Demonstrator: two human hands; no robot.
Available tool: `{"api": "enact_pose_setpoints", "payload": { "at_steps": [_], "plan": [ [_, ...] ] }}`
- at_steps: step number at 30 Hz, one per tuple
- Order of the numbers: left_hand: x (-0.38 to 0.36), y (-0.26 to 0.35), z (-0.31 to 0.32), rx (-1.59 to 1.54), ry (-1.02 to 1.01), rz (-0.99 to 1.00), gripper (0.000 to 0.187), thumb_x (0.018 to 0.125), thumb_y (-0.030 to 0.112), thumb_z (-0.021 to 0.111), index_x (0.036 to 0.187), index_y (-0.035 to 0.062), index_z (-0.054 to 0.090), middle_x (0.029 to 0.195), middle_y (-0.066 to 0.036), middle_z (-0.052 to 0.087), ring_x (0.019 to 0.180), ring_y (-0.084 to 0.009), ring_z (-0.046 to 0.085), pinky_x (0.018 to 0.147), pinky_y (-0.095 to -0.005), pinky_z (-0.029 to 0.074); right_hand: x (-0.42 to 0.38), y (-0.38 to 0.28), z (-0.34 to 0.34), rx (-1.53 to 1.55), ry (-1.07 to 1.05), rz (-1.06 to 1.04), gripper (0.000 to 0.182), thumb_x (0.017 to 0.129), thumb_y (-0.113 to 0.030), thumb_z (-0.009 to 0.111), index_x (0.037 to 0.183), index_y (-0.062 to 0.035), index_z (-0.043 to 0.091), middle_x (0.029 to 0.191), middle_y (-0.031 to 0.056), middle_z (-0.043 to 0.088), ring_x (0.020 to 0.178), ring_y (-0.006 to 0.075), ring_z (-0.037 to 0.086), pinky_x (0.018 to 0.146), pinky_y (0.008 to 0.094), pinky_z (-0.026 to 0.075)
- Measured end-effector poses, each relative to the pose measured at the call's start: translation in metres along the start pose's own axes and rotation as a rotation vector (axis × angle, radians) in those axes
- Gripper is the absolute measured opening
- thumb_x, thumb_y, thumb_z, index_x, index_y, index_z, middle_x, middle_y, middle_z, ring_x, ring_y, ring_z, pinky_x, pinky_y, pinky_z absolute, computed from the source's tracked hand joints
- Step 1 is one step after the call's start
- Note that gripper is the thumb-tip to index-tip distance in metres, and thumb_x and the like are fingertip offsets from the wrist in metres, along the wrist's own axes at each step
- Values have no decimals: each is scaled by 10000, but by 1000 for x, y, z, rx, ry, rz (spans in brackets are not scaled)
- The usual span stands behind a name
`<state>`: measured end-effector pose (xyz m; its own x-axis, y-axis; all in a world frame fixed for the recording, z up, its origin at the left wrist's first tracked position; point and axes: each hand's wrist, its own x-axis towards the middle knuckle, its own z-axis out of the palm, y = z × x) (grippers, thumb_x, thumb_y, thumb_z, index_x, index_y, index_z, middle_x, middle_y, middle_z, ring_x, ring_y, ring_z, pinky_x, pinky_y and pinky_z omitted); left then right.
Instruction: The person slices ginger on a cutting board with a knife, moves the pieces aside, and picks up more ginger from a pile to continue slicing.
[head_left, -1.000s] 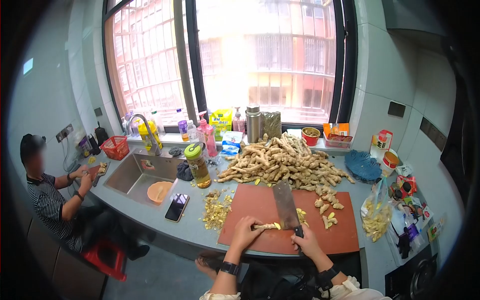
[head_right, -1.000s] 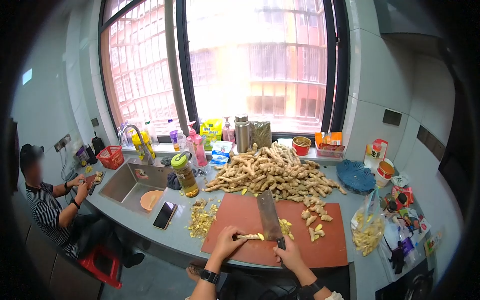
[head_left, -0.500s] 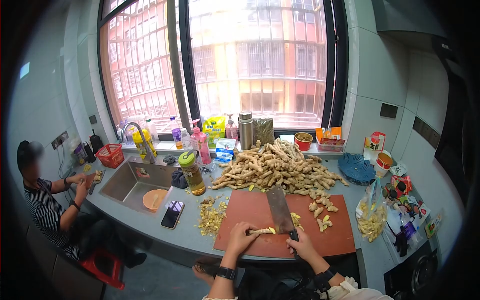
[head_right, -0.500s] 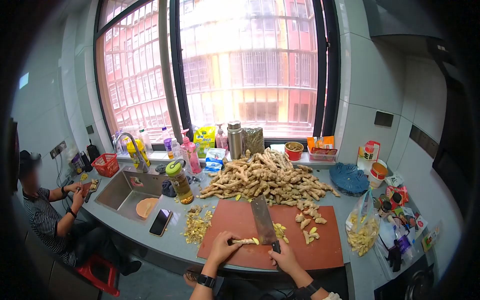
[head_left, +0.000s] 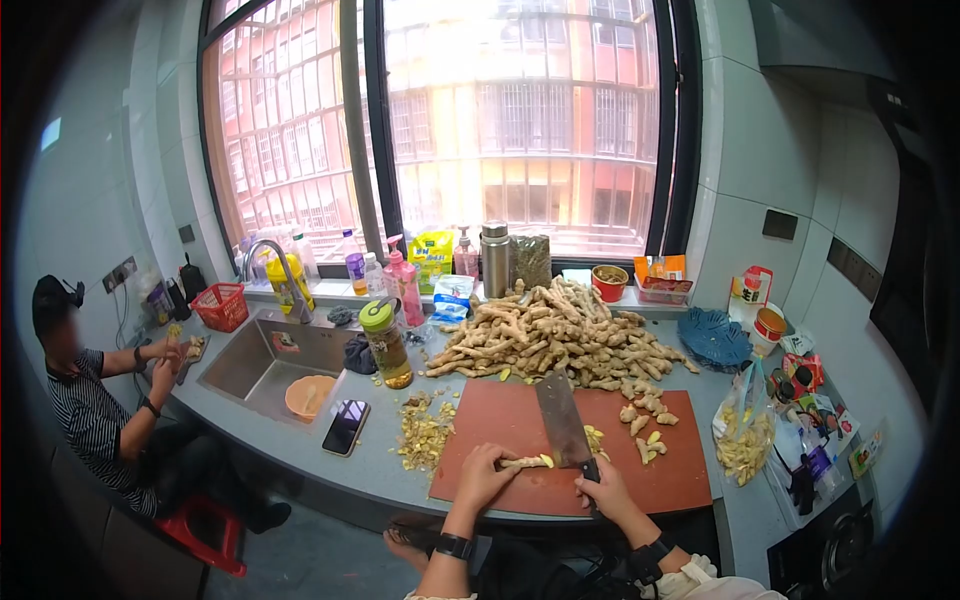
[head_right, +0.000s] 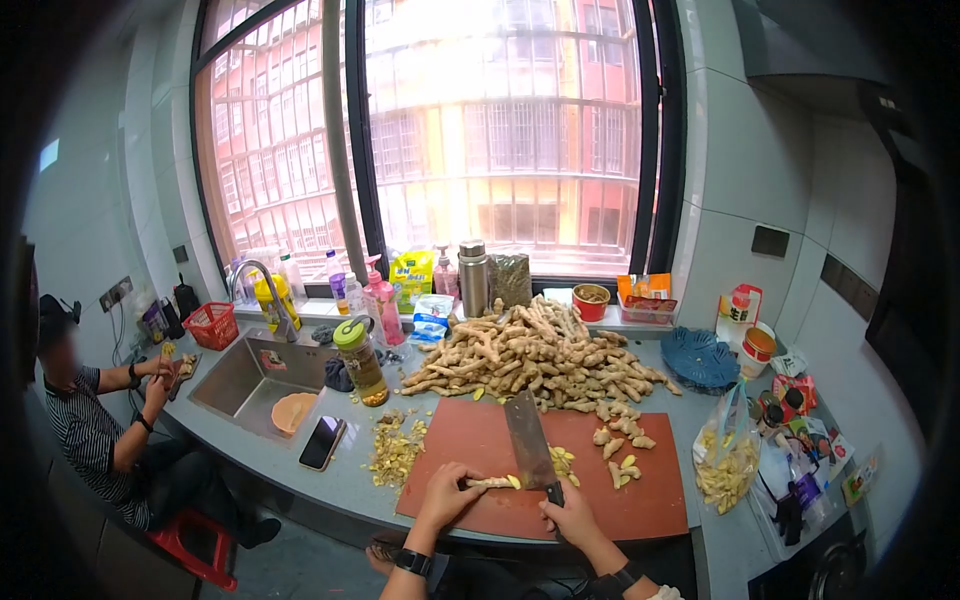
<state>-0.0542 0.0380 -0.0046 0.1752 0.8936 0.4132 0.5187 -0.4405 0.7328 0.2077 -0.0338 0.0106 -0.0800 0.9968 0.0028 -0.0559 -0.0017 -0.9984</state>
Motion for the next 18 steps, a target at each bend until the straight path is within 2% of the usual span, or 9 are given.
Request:
{"api": "enact_pose_setpoints", "payload": {
  "at_steps": [9,11,15,18],
  "plan": [
    [0,-1,0,-10,1,14,174,797,178,840,932,91,774,919,-79,697,913,-304,646,819,-426,519,1,1,-1,-28,-7,3,350,956,-65,658,1281,17,559,795,57,638,583,115,607,528,265,504],
    [0,-1,0,12,-9,6,186,807,176,844,957,87,777,944,-77,702,936,-284,647,820,-392,526,0,0,-1,-39,-8,3,350,956,-64,657,1282,18,558,796,59,641,581,116,609,528,265,503],
    [0,-2,0,11,-18,-3,186,807,179,846,952,85,776,949,-77,704,937,-286,647,825,-394,525,1,0,-1,-54,-7,3,363,955,-64,658,1293,18,556,798,60,643,581,118,609,528,265,503],
    [0,-2,1,1,5,24,166,809,200,826,931,98,778,919,-76,699,913,-300,647,816,-426,516,-1,-5,1,-54,-3,-3,313,946,-76,665,1225,20,562,807,68,654,583,123,618,541,265,507]
  ]
}}
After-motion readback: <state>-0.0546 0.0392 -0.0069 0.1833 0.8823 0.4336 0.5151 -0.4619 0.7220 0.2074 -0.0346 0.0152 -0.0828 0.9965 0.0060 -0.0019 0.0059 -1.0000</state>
